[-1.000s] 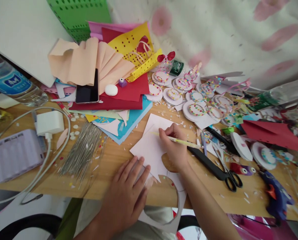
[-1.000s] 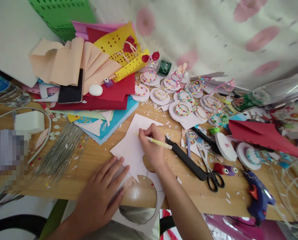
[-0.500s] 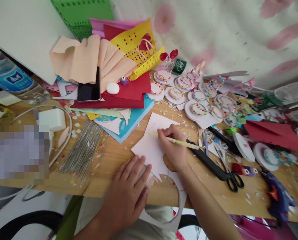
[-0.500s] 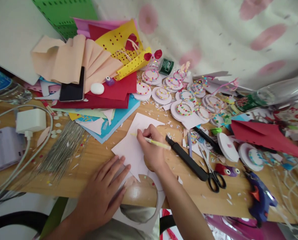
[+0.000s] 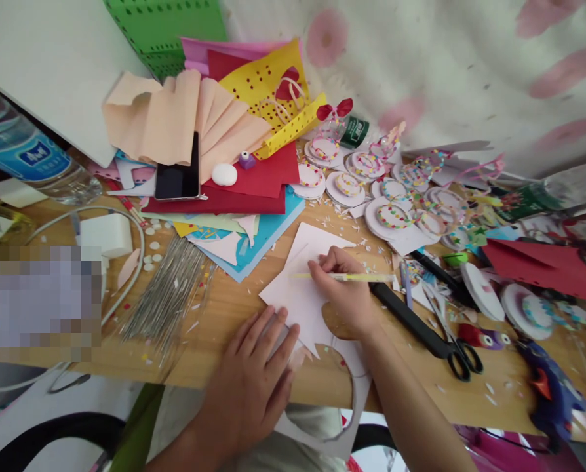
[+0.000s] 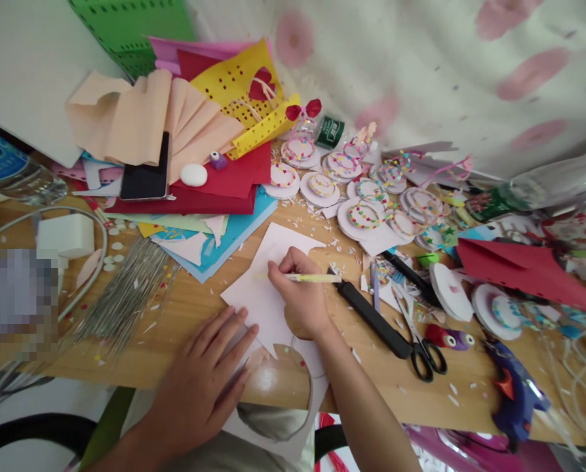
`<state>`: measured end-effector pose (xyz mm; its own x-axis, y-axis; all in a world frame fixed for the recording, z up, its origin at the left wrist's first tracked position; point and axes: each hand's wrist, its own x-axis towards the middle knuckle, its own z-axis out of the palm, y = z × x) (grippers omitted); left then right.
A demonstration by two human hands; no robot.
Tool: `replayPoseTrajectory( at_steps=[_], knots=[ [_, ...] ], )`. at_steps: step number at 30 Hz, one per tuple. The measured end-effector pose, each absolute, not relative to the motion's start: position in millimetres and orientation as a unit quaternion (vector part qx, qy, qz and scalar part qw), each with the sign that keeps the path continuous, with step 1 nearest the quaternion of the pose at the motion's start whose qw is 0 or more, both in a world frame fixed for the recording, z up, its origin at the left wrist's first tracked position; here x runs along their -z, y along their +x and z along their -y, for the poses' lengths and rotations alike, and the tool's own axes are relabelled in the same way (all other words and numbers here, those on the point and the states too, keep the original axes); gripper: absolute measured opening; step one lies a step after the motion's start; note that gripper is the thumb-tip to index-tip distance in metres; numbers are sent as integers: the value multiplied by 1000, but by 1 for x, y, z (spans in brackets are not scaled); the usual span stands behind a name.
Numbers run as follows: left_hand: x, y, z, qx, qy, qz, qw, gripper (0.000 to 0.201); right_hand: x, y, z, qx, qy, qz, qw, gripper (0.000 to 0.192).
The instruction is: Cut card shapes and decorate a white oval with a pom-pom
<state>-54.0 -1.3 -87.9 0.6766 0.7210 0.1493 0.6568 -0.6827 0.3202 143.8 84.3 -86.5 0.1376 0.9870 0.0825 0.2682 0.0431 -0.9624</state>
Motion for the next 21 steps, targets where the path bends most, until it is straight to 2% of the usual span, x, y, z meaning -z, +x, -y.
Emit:
replayPoseTrajectory(
  at_steps=[5, 8, 11, 14, 16, 21],
  knots=[
    [88, -54, 1, -147, 901, -387, 127, 55, 88, 140, -85, -336, -597, 546, 483, 31],
    [88, -54, 1, -139, 906, -382, 121, 57, 85, 143, -85, -368, -583, 558, 463, 33],
    [88, -55, 2, -133, 909, -380, 113, 58, 80, 152, -88, -368, -578, 499, 530, 34],
    [89, -56, 2, -134, 910, -378, 108, 58, 76, 161, -92, -288, -605, 427, 607, 33],
    [90, -56, 2, -135, 910, -376, 109, 58, 75, 163, -93, -266, -618, 435, 598, 32],
    [91, -56, 1, -131, 912, -372, 114, 59, 84, 155, -91, -305, -611, 519, 514, 31]
  ],
)
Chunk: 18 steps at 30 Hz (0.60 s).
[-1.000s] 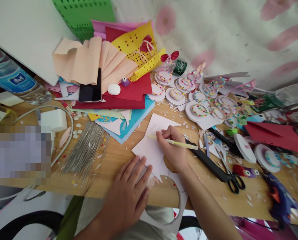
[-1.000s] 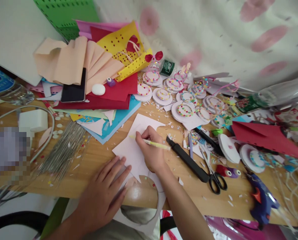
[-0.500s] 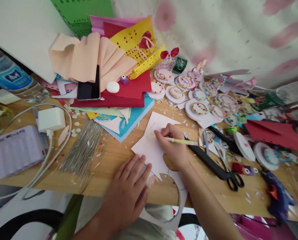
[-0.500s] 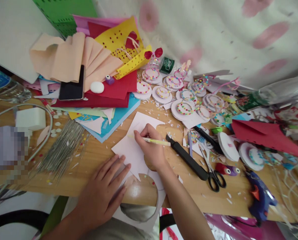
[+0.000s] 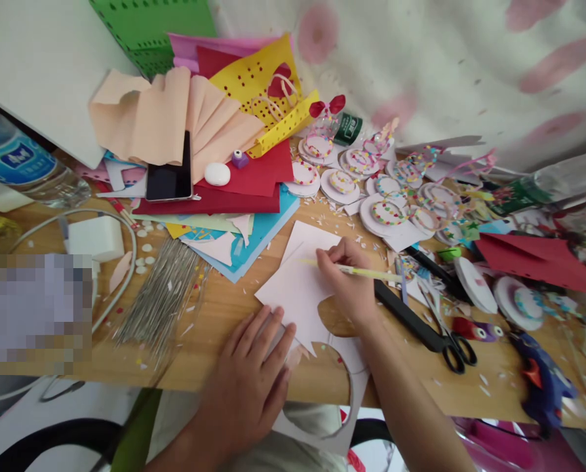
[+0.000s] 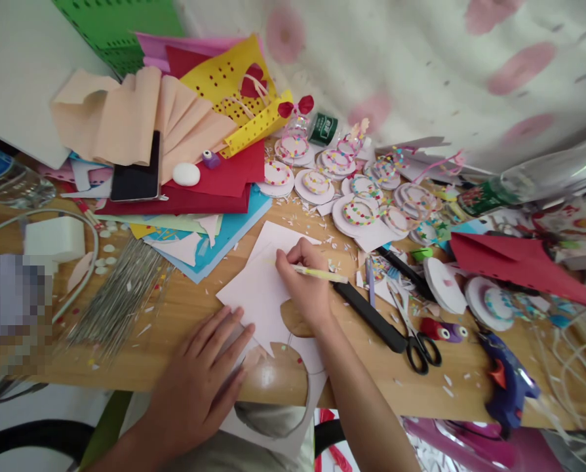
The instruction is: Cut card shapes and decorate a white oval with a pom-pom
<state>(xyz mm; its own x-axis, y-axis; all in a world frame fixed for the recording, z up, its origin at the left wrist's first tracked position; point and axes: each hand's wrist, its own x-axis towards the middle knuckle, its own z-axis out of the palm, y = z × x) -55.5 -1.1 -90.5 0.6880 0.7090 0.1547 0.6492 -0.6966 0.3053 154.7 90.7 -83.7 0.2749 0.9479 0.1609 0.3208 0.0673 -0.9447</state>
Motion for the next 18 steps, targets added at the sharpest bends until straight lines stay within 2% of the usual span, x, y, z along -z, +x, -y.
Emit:
replayPoseTrajectory(
  at_steps=[5, 18],
  knots=[
    [91, -55, -1, -143, 910, -374, 112, 58, 90, 152, -90, -283, -607, 558, 490, 30],
    [90, -55, 0, -150, 907, -376, 115, 58, 83, 162, -93, -279, -630, 510, 515, 32]
  ],
)
